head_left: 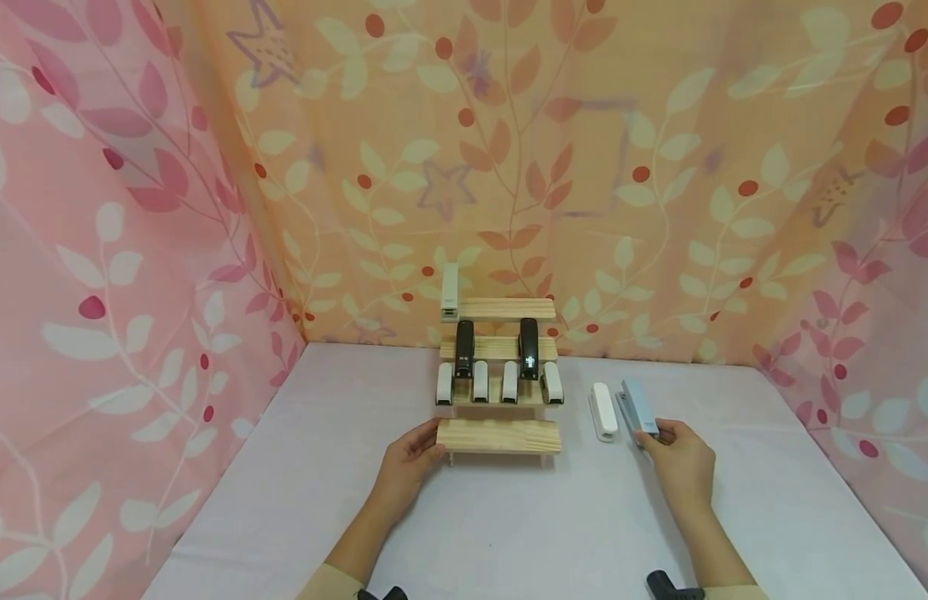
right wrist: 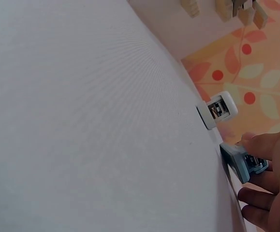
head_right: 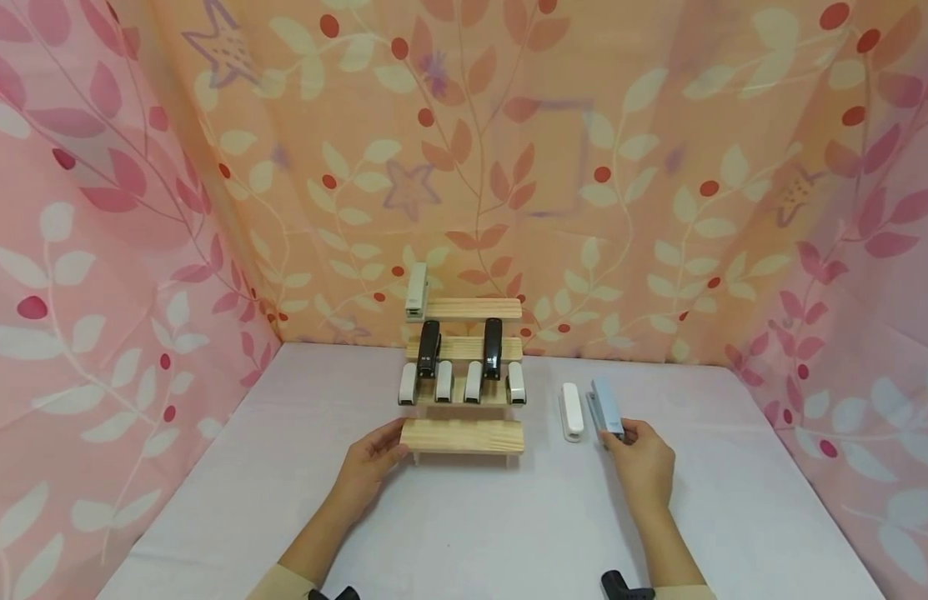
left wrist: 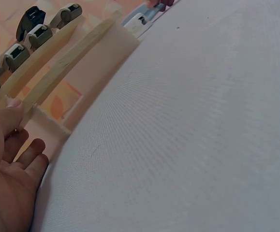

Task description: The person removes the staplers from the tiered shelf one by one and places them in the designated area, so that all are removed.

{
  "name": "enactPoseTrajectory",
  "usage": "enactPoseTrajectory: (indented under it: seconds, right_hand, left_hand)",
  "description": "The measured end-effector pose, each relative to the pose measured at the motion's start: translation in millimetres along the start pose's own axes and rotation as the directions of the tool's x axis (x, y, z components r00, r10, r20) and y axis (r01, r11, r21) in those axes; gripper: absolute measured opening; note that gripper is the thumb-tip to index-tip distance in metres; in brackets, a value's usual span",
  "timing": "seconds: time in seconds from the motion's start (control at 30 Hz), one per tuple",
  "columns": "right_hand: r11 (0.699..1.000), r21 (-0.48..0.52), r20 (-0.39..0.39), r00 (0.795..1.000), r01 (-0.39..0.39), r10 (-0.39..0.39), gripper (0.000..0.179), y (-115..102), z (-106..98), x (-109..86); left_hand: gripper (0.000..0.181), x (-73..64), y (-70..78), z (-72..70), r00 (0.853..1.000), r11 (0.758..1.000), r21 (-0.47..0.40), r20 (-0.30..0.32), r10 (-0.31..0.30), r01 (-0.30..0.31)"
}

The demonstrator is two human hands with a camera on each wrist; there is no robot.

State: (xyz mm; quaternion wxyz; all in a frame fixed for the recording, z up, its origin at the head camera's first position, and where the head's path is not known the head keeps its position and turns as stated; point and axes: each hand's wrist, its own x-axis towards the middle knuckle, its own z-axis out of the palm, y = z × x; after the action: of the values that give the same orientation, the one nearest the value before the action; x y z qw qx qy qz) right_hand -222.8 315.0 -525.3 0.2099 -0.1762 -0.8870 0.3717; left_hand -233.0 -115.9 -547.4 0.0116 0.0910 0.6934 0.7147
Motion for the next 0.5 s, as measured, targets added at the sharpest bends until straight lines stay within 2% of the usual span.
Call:
enactPoseTrajectory:
  seconds: [0.2,0.5]
  right_hand:
    - [0.999,-0.033,0.012,1.0,0.024,-0.024,0.043,1.3,0.7,-1.7]
    - [0.995,-0.071,0.03,0.998,0.064,-0.062,0.044,4.1,1.6,-1.7]
  left_hand:
    - [0.057,-0.6,0.0,0.1,1.0,1.0,0.012,0.008,0.021,-0.021]
    - [0.057,-1.1,2.2,-0.1,1.0,1.0,0.002,-0.002,-0.024,0.024]
